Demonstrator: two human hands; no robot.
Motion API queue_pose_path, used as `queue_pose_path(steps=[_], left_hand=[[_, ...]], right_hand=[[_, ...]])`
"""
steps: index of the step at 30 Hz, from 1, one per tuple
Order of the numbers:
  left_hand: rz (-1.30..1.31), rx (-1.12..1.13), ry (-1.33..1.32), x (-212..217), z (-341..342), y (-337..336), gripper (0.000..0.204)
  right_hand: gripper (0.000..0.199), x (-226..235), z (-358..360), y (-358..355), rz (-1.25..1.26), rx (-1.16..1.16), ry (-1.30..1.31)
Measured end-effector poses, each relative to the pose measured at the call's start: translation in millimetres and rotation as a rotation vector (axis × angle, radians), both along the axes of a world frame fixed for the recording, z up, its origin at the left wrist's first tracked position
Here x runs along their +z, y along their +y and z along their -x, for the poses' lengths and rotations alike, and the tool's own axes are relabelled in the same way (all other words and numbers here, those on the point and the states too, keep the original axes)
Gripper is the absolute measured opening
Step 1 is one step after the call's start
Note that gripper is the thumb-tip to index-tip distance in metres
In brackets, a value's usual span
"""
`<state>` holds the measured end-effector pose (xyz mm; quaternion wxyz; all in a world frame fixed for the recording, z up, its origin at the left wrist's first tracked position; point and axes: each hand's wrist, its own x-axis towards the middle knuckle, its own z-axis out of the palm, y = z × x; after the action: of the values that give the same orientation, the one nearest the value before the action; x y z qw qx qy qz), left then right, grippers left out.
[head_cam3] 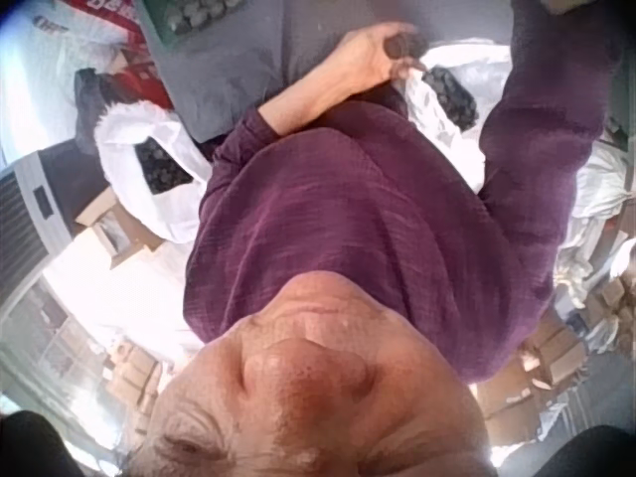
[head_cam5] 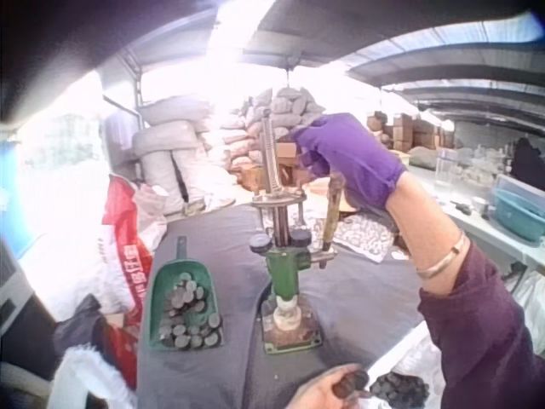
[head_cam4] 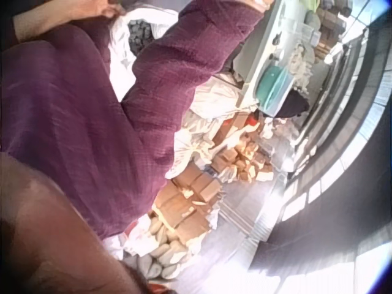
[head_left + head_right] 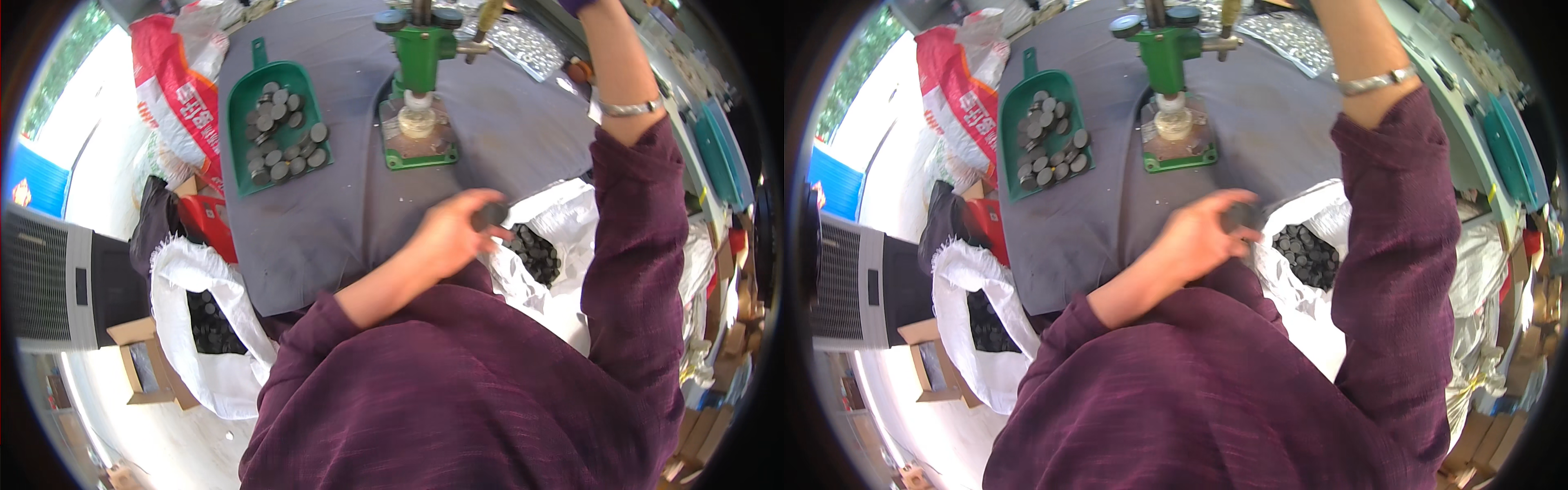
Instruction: The person processes small circular parts using a manual press.
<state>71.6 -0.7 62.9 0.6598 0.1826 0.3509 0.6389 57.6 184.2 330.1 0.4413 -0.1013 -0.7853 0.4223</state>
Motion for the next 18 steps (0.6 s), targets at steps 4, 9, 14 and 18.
queue_pose_path(steps=[4, 9, 14, 18], left_hand=[[0.151, -0.342, 0.045, -3.7, -51.0, 37.1, 0.073], [-0.042, -0.332, 0.457, 1.0, -22.6, 29.1, 0.064], [-0.169, 0.416, 1.105, 13.3, 77.2, -41.1, 0.030], [0.300, 0.954, 1.569, 4.8, 176.9, -109.1, 0.045]], right_hand=[[0.018, 4.2, 0.2, 9.1, -0.152, -0.065, -0.096], [0.018, 3.4, 5.5, -6.6, -0.022, -0.129, -0.083], [0.018, 0.9, 4.9, 13.1, -0.181, -0.135, -0.108], [0.018, 4.7, 2.8, 4.0, -0.176, -0.156, -0.079]])
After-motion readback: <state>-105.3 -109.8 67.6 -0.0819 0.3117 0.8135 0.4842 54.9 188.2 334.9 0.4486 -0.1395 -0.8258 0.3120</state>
